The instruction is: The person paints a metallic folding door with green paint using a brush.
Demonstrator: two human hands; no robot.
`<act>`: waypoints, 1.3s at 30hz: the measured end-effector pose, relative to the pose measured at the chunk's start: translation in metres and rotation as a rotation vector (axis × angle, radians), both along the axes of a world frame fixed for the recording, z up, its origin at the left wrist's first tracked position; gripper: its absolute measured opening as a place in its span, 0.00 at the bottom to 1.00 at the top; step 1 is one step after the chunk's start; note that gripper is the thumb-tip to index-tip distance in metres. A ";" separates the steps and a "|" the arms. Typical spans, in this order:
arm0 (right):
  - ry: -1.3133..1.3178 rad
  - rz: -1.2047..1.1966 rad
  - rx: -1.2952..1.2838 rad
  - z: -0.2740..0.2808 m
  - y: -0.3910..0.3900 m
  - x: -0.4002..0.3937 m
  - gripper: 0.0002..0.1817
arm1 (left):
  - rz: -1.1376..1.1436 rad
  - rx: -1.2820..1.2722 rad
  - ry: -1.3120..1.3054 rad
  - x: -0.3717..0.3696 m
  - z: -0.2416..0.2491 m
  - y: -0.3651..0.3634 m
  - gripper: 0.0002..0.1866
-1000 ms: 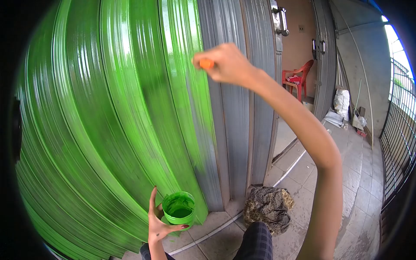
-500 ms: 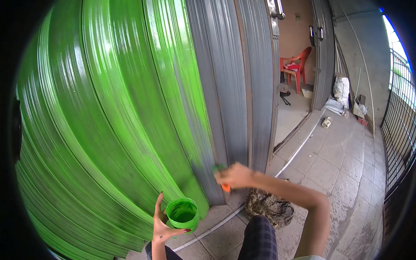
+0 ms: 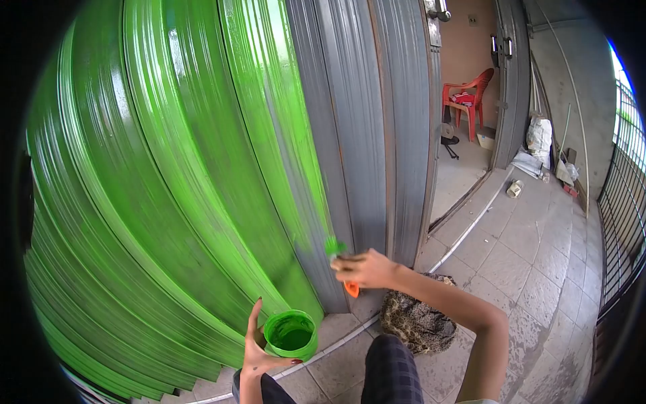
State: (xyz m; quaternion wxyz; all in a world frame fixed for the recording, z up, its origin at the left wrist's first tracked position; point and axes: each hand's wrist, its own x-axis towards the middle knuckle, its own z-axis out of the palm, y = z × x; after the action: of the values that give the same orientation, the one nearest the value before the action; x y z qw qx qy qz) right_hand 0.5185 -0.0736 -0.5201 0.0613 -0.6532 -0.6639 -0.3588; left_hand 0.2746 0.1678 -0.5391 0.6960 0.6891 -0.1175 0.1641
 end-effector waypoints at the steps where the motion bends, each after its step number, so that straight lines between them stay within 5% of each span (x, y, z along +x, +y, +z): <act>1: 0.031 -0.014 -0.052 0.000 -0.002 -0.001 0.10 | 0.011 0.009 0.006 -0.002 0.000 0.000 0.72; 3: 0.086 -0.039 -0.162 0.005 -0.007 0.000 0.12 | 0.038 0.023 0.014 -0.005 0.003 -0.003 0.72; 5: 0.054 -0.117 -0.083 0.067 -0.004 -0.001 0.15 | 0.072 0.056 0.009 -0.009 0.011 -0.006 0.72; 9: -0.223 0.082 0.497 0.183 0.007 -0.002 0.10 | 0.118 0.098 0.001 -0.013 0.018 -0.011 0.73; 11: -0.272 0.045 0.619 0.198 0.010 -0.004 0.09 | 0.137 0.107 0.014 -0.018 0.022 -0.015 0.73; 16: -0.319 -0.085 0.311 0.058 0.018 -0.001 0.09 | 0.143 0.030 -0.029 -0.018 0.023 -0.019 0.73; 21: 0.078 -0.052 -0.157 -0.030 0.013 -0.016 0.10 | 0.152 0.028 -0.040 -0.005 -0.011 -0.013 0.72; 24: 0.040 -0.171 -0.058 0.043 0.020 -0.017 0.11 | 0.186 0.012 -0.102 0.015 -0.037 -0.016 0.72; 27: -0.073 -0.050 0.321 0.129 0.029 -0.013 0.11 | 0.227 -0.023 -0.138 0.030 -0.063 -0.029 0.72; 31: -0.356 -0.096 0.556 0.154 0.032 -0.035 0.10 | 0.254 0.039 -0.165 0.031 -0.098 -0.047 0.73; 39: 0.080 -0.240 0.054 -0.080 0.016 -0.045 0.10 | 0.379 -0.035 -0.218 -0.002 -0.092 -0.031 0.75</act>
State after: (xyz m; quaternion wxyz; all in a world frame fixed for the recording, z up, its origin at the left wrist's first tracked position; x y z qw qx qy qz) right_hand 0.4732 -0.0575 -0.5996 0.0618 -0.7398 -0.5683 -0.3548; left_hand 0.2728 0.1368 -0.6314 0.6478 0.6649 -0.0574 0.3675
